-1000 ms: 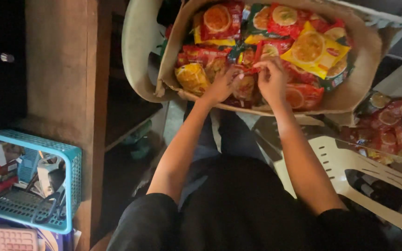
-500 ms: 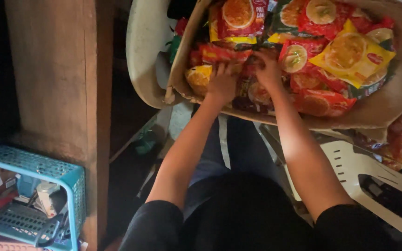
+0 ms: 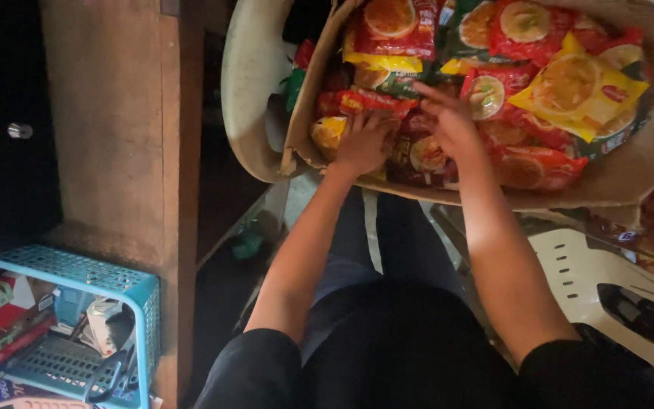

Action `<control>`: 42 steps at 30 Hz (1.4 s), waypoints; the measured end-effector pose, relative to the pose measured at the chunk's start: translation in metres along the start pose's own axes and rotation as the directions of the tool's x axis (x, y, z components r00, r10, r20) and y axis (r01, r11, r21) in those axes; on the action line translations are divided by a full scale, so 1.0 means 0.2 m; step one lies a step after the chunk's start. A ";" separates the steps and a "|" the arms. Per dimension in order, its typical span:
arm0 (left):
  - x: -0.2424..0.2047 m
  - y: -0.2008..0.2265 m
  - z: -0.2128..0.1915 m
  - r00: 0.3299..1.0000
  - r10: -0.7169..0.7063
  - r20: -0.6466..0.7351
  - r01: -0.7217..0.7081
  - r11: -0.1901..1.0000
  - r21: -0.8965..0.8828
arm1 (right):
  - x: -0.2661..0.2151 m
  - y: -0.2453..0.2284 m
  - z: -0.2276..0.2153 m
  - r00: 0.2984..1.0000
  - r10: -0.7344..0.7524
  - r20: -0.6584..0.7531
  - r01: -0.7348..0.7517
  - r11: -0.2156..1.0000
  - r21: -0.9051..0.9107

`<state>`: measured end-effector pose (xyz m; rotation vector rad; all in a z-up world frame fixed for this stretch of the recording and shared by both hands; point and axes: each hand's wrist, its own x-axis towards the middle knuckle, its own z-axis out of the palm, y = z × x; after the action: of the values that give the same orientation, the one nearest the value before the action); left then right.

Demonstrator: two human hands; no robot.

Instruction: Stock and organize packets of instant noodles onto a grocery shelf from a cardboard box.

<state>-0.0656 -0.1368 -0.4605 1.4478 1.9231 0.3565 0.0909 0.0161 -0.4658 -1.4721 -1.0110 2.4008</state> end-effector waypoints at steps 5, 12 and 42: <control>0.06 -0.06 0.07 0.997 -0.072 0.032 0.075 0.991 -0.108 | -0.39 -0.18 0.02 0.985 -0.154 0.080 0.150 0.987 0.054; -0.08 0.54 -0.41 0.924 0.283 0.257 0.363 -0.438 -0.822 | -0.99 -0.36 0.12 0.861 -0.359 0.359 0.397 0.917 -0.035; -0.15 2.00 -1.93 0.422 0.715 -0.558 -0.580 0.686 0.439 | -2.06 -2.11 -0.21 -0.281 -0.936 0.214 0.479 -0.330 -0.814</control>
<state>-0.0266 0.0419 0.0661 2.4470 1.8275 1.3048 0.2457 0.1721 0.0830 -0.6429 -1.8501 0.1270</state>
